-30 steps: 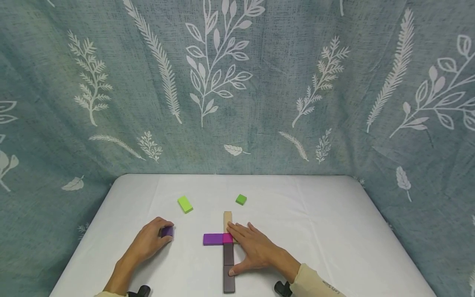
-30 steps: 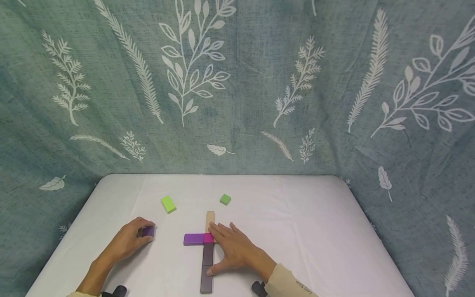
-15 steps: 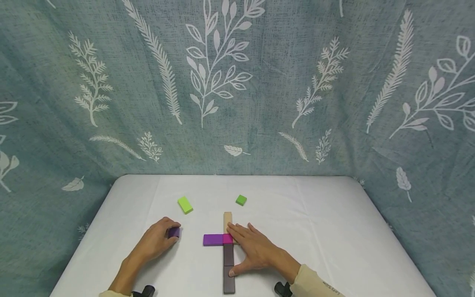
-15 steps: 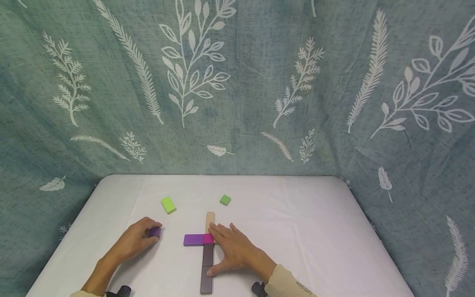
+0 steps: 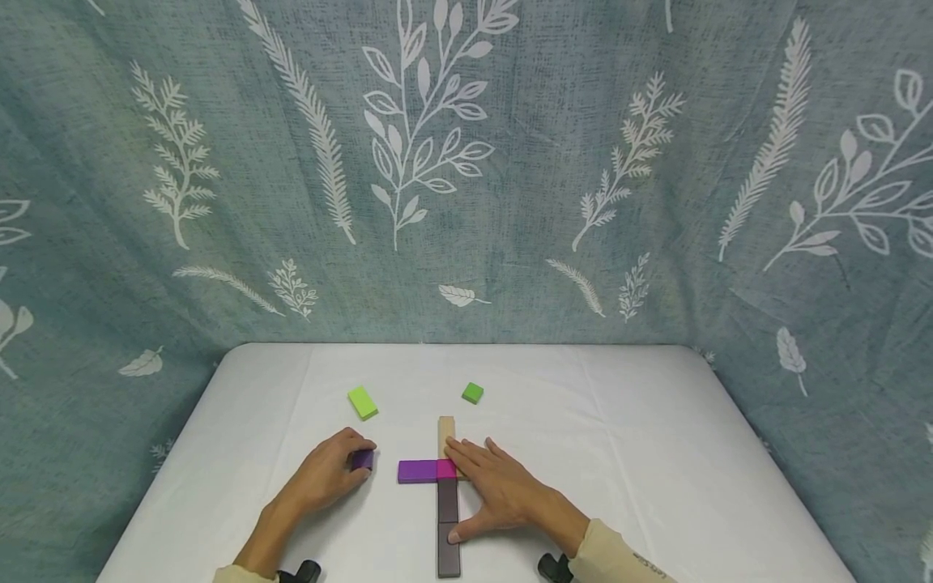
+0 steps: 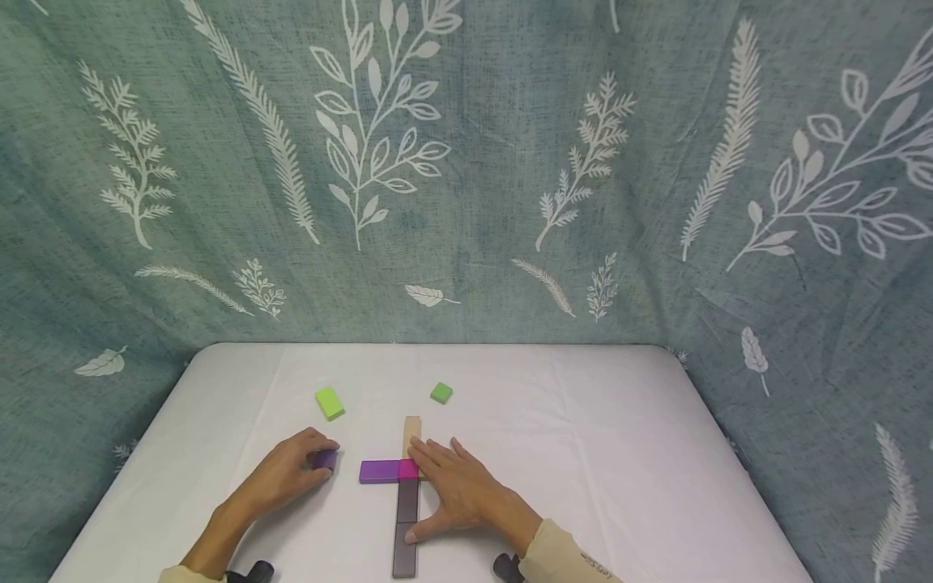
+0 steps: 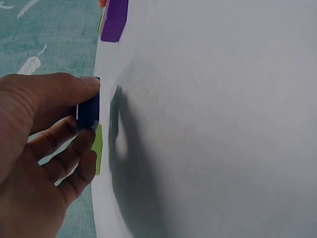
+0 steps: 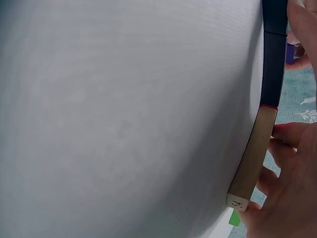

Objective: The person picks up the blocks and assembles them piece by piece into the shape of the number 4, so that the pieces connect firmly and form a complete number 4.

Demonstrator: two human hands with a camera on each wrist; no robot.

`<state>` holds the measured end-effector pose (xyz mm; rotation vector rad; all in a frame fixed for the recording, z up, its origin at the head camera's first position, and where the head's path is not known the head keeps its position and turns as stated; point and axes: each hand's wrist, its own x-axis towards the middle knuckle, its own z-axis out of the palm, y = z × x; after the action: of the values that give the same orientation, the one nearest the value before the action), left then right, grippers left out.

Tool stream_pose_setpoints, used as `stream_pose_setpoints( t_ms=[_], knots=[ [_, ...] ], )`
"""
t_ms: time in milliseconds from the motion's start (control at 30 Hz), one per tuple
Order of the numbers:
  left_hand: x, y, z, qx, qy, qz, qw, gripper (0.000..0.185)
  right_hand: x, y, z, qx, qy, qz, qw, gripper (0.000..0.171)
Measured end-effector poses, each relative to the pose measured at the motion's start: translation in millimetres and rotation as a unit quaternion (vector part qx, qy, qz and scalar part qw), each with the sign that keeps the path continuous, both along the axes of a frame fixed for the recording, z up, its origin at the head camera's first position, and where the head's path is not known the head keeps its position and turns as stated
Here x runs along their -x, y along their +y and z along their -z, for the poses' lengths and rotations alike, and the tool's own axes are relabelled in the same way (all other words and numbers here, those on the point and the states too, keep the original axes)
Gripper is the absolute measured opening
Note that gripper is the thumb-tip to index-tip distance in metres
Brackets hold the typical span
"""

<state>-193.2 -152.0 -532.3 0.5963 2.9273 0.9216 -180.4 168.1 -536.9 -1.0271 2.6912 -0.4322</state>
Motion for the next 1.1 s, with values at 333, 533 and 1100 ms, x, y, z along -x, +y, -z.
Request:
stream_pose_setpoints(
  t_ms=[333,533,1100],
  knots=[
    [-3.3,15.6,1.7,-0.002,0.004,0.037,0.9993,0.034,-0.2,-0.5,0.3,-0.005,0.003,0.001,1.0,0.125],
    [-3.0,23.1,1.8,0.001,0.003,0.049,0.9988,0.034,-0.1,0.3,0.4,-0.002,0.01,-0.003,1.0,0.125],
    [-1.6,32.3,4.6,0.006,-0.007,0.054,0.9985,0.034,0.5,1.1,1.5,-0.005,0.01,-0.004,1.0,0.125]
  ],
)
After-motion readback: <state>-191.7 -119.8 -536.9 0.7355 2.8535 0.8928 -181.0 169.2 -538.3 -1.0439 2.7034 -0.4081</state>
